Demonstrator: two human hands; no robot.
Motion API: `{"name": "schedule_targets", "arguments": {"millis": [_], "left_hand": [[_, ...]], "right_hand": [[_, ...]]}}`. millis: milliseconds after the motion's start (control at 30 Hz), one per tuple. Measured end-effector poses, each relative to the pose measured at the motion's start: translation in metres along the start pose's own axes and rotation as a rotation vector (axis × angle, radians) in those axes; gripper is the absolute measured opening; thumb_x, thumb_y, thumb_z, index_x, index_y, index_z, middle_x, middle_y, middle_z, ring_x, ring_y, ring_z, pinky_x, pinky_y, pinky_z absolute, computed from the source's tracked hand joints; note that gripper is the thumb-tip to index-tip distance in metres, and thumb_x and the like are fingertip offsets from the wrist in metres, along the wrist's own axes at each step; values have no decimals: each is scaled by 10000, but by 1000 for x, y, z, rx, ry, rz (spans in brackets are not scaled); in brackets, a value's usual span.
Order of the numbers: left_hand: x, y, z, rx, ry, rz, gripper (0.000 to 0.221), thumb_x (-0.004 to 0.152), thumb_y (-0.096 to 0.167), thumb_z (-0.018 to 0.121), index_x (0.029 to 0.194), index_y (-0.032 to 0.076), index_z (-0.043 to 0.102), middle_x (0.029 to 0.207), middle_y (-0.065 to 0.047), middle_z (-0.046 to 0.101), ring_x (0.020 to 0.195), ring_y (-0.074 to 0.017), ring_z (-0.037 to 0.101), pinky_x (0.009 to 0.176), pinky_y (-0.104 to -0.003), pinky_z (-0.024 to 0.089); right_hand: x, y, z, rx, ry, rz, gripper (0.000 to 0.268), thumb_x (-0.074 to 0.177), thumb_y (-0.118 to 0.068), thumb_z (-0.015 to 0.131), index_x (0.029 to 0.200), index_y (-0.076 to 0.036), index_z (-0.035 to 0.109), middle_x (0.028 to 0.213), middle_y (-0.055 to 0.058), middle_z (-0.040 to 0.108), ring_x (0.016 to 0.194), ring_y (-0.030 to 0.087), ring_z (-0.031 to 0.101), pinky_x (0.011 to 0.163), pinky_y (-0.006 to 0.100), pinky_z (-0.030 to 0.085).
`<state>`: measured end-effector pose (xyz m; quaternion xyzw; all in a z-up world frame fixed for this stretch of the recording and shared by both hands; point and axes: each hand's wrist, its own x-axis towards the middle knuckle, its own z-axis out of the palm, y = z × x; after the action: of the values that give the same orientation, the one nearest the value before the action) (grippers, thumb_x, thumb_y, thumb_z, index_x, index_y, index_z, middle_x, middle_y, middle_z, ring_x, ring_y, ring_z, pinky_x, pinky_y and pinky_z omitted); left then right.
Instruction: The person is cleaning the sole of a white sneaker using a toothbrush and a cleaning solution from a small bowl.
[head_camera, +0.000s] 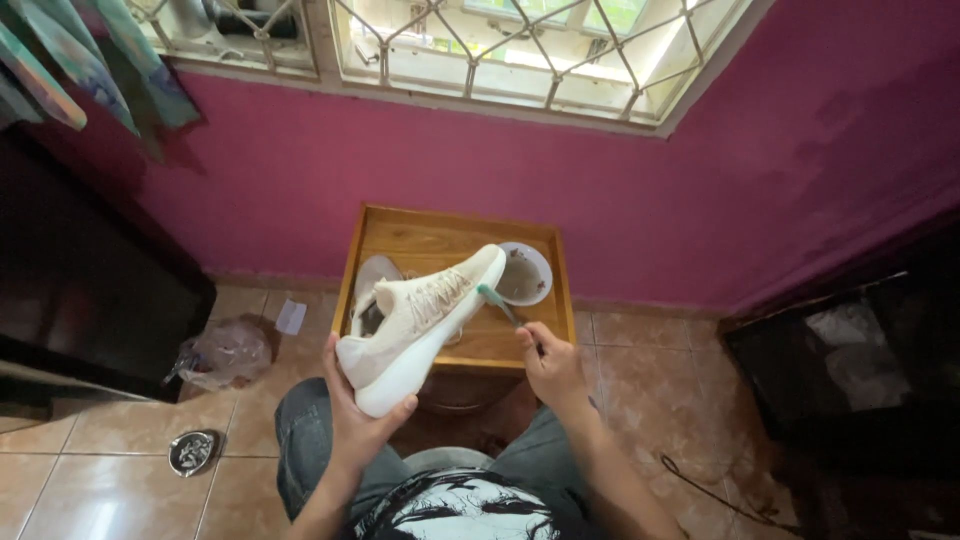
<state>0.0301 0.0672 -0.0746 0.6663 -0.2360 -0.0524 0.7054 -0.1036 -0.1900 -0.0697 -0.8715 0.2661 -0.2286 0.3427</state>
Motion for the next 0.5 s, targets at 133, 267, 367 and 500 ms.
{"name": "schedule_targets", "arguments": {"millis": [133,267,367,500], "left_hand": [[-1,-4,8,-27,1,2,1207,640,240,880,1593,113,150,1655,-92,156,1511,-216,256,1222,-372,277],[3,10,17,-22,-4,-60,1201,625,214,878,1585,115,163,1673,-101,156,1524,-216,235,1215,-361,261],[3,11,21,-102,-9,-112,1226,606,175,886,1590,142,155,1644,-103,200,1462,-215,339,1156,-357,361],[5,0,23,-104,-5,-105,1239,607,172,887,1591,131,134,1670,-82,157,1485,-213,313,1165,-362,355]], "right_hand": [[0,9,2,3,-12,39,412,1020,-498,449,985,-161,683,620,-26,564,517,114,523,496,308,382],[0,14,-3,-20,-56,97,405,1027,-487,427,996,-155,657,628,-25,561,513,123,530,487,319,379],[0,18,-3,-37,-46,150,437,1007,-536,404,1003,-191,672,651,-39,601,543,130,572,528,316,416],[6,20,2,-25,-50,141,411,1009,-516,431,991,-175,659,627,-13,590,519,140,544,485,324,385]]}}
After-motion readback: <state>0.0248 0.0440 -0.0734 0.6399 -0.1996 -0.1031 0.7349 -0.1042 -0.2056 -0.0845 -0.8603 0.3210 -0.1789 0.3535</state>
